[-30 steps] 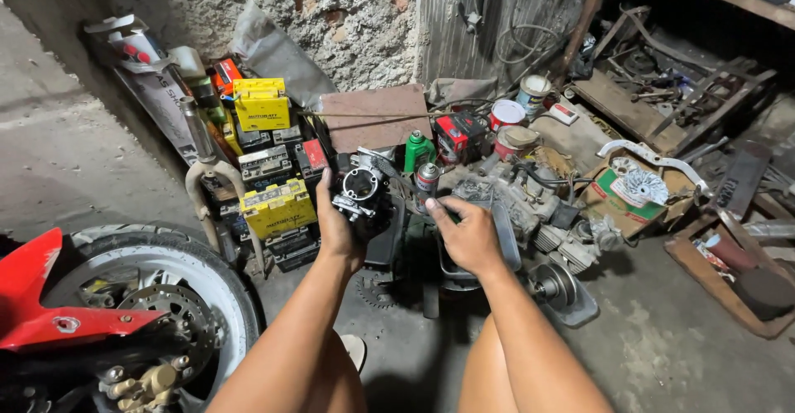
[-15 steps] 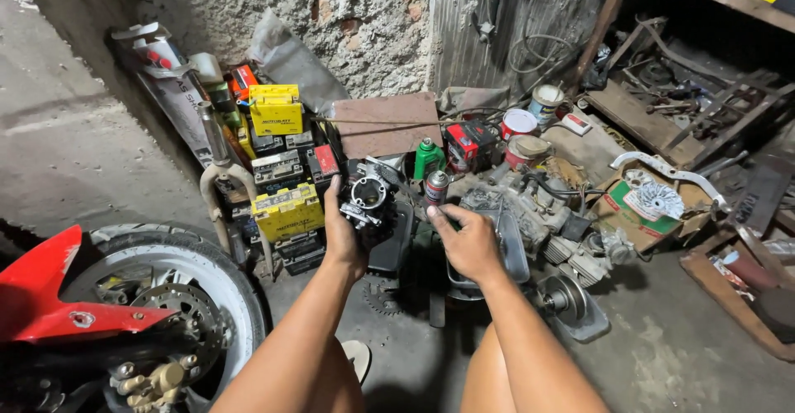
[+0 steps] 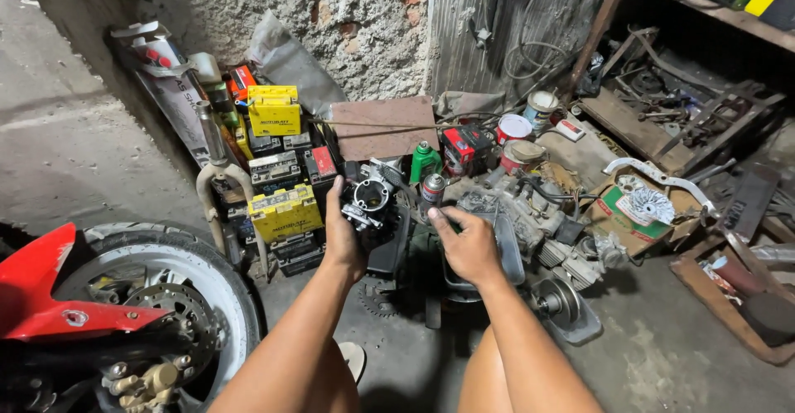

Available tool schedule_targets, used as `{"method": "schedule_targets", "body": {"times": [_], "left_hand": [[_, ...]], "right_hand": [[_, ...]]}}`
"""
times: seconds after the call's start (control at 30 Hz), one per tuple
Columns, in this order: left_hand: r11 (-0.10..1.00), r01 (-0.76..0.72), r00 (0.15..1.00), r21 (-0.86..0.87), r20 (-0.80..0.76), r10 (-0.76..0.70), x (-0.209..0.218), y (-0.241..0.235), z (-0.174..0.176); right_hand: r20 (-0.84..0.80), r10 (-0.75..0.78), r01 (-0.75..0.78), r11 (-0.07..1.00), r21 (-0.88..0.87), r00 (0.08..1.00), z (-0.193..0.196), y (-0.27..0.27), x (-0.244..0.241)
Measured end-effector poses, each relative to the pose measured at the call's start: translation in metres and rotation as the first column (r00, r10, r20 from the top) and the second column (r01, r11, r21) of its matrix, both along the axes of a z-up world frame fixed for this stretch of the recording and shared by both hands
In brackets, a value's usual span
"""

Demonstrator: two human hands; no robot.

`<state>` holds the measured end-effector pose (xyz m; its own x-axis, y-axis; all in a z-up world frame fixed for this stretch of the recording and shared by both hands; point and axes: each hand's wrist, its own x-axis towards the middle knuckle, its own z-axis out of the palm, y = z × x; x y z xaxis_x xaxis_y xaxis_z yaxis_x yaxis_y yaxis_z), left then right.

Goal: Reassembling and cleaning parts of a motorcycle carburetor using a small tool in a workshop environment.

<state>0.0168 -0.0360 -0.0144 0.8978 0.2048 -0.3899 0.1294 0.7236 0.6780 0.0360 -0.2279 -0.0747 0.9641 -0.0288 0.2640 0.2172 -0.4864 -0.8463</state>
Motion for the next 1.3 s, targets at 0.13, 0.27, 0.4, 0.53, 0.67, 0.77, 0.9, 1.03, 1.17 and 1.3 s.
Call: {"method": "schedule_targets", "body": {"times": [0.13, 0.27, 0.4, 0.53, 0.67, 0.77, 0.9, 1.03, 1.17, 1.3], "left_hand": [[1.0, -0.02, 1.0, -0.006, 0.002, 0.02, 0.002, 0.005, -0.006], [0.999, -0.027, 1.0, -0.021, 0.016, 0.027, 0.0, 0.004, -0.001], [1.0, -0.006, 1.0, -0.001, 0.024, 0.006, 0.0, 0.007, -0.002], [0.999, -0.024, 0.999, -0.037, 0.041, 0.025, 0.001, 0.008, -0.008], [0.998, -0.042, 0.998, -0.054, 0.052, 0.045, 0.001, 0.012, -0.001], [0.997, -0.038, 0.999, -0.061, 0.035, 0.04, -0.003, 0.011, 0.003], [0.997, -0.029, 0.999, -0.065, 0.028, 0.031, -0.003, 0.01, 0.006], [1.0, 0.002, 1.0, -0.025, 0.01, -0.002, -0.006, 0.009, 0.007], [0.99, 0.139, 0.99, 0.032, -0.022, -0.138, -0.011, 0.01, 0.017], [0.971, 0.234, 0.971, 0.035, -0.047, -0.233, 0.006, 0.013, -0.015]], "right_hand": [[-0.001, -0.031, 0.031, 1.0, 0.003, 1.0, 0.008, 0.003, -0.001], [0.034, -0.034, 0.034, 0.999, -0.005, 0.999, 0.004, -0.001, -0.001], [0.089, -0.047, 0.046, 0.999, 0.01, 0.995, 0.008, 0.007, -0.008], [0.099, -0.07, 0.066, 0.997, 0.042, 0.993, 0.02, 0.01, -0.02], [0.124, -0.084, 0.075, 0.994, 0.079, 0.989, 0.005, 0.002, 0.0], [0.11, -0.095, 0.083, 0.99, 0.113, 0.989, -0.005, -0.001, 0.005], [0.141, -0.09, 0.064, 0.981, 0.181, 0.986, -0.015, 0.009, 0.002], [0.135, -0.096, 0.065, 0.975, 0.213, 0.986, 0.014, 0.023, -0.008], [0.091, -0.011, -0.019, 0.947, 0.322, 0.996, 0.019, 0.032, -0.007], [0.05, 0.043, -0.056, 0.955, 0.293, 0.998, 0.011, 0.03, -0.001]]}}
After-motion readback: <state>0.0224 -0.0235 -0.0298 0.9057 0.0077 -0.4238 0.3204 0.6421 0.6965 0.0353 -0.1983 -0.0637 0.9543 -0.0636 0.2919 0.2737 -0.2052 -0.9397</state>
